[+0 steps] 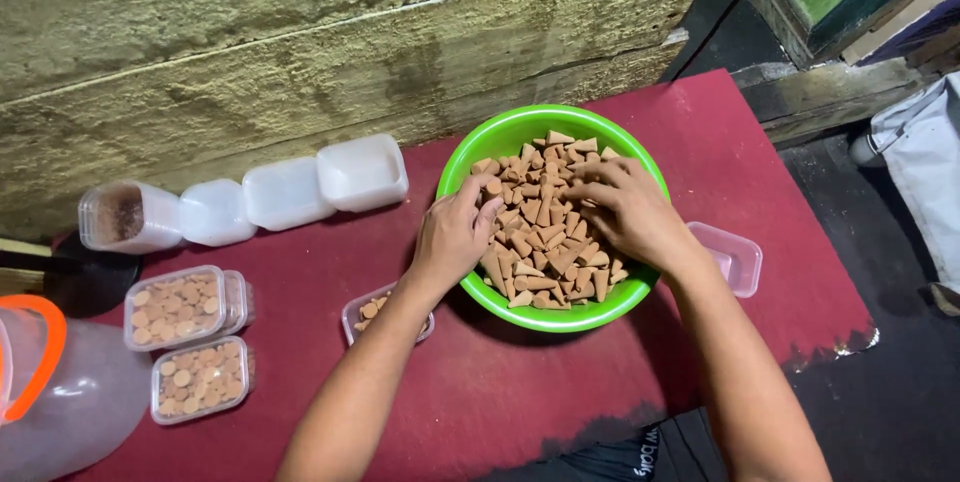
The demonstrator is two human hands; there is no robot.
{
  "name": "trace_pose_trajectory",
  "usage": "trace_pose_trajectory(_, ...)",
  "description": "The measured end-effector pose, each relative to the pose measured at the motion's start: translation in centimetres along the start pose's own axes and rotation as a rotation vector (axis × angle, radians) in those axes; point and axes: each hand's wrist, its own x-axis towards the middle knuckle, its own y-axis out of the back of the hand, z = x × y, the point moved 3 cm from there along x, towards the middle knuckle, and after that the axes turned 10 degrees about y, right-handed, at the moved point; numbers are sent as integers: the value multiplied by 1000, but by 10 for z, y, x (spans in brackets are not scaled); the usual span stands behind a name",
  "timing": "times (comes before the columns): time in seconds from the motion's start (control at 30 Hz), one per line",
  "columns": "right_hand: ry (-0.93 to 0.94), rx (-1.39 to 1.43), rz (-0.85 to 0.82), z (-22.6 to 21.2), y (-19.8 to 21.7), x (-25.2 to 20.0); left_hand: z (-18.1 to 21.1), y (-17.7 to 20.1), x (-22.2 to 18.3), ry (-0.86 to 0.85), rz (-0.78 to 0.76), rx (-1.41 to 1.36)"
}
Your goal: Packing small incense cones from a large green bowl into individual plastic containers.
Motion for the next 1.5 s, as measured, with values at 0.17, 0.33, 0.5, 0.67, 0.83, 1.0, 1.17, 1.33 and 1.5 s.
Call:
trace_pose_trajectory(0.17,-67,-120,-49,14,-25,-5,1,3,0,-3,-9,-33)
trace_pose_trajectory(0.33,-42,-149,-21,10,-20,-5,31,45,-13,65,-49,-282)
trace_pose_trajectory(0.5,-130,237,233,-22,22,-7,6,90,-61,247,-124,-440)
trace_pose_trajectory(0.67,-161,439,352,-60,28,5,-15,156,-101,301,4,-252)
trace_pose_trajectory(0.83,-24,524,327,-143,17,33,-32,179,-133,262,110,-175)
trace_pose_trajectory(1.0,14,613,248,-203,-41,38,-53,158,-154,168,58,-212)
trace_pose_trajectory(1.17,66,575,197,-222,-58,42,-54,143,-162,84,46,-147)
trace_pose_trajectory(1.33,157,538,253,-230,-63,43,-63,133,-168,27,62,-73)
trace_pose_trajectory(1.5,187,513,273,-234,-69,44,-72,125,-173,0,74,2)
